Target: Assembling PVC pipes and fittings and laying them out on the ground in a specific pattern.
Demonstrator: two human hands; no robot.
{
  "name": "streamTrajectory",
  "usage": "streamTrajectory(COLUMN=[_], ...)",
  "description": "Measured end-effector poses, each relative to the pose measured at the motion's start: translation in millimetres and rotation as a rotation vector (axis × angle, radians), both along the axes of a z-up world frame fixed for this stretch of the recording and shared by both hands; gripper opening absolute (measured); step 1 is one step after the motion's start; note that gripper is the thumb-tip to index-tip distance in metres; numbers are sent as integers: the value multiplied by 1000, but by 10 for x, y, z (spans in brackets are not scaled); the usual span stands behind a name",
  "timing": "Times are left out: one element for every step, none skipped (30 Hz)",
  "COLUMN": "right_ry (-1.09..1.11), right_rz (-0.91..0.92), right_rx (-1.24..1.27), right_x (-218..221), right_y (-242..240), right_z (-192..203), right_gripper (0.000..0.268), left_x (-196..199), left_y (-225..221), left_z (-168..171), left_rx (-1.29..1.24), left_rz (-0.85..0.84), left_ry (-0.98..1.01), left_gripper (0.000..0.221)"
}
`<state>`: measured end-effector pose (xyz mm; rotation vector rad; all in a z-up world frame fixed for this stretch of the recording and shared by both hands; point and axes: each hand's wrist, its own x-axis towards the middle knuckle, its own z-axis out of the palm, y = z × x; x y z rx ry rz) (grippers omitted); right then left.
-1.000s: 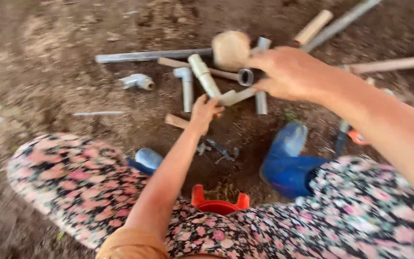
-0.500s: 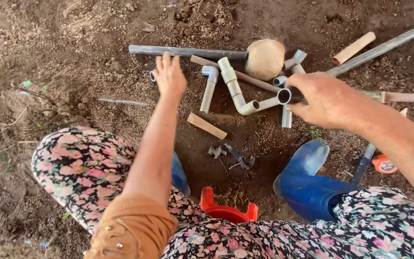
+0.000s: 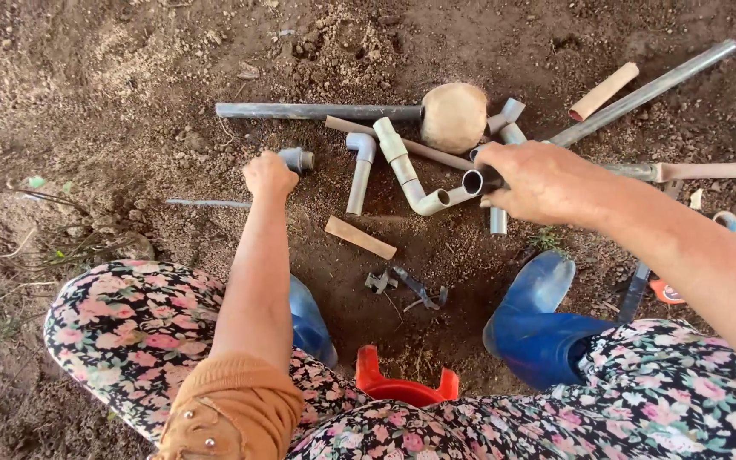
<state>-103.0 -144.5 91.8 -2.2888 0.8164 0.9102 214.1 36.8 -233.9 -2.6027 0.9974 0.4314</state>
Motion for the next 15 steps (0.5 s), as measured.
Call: streamTrajectory(right_ry=[6,11,10,8,3,-1,-9,-16,-19,-47,-73,-75,-80,-85,-87], right_rz=[2,4,-1,-6,-10,-14,14,42,37,64,92,87,76,64,55], right_rx=[-18,-36,-43,-38,-33,-39,-40,-40,-44,-63,-84,-90,-80,-71,-78], right_x=[20,35,14,-10,-18,-16,-23,-31,-46,-61,-74,-87,-103,-121,-141], right_y=[3,6,14,20,23,17,14,12,-3,-18,-39,-12,10,28,8], right_z=[55,113,117,120,124,137,152,164,120,75,40,86,133,180,151], right_gripper=[34,35,35,35,35,35,36,37,37,34,31,31,29,27,27], left_x=[-33,-71,-86,-102,-95,-326,-562,-804,-1003,-1205,-1410,-1484,-1561,-1639,-1740], left_y=[18,36,60,79,99,5,-89,-174,-243,-308,-377,-401,-436,-476,-499], left_z=[85,171,-14,-200,-378,1,382,759,1042,1323,1608,1465,1320,1175,1322], left_rx=[-109,-218,-224,-456,-690,-696,-932,-1167,-1167,-1266,-1363,-1363,-1385,-1403,-1397], left_rz=[198,394,388,687,987,980,1134,1276,1269,1243,1204,1196,1065,928,917], left_ry=[177,356,356,536,712,713,988,1273,1276,1467,1663,1669,1777,1881,1888], left_gripper=[28,30,30,33,39,39,39,41,41,32,24,24,27,33,33])
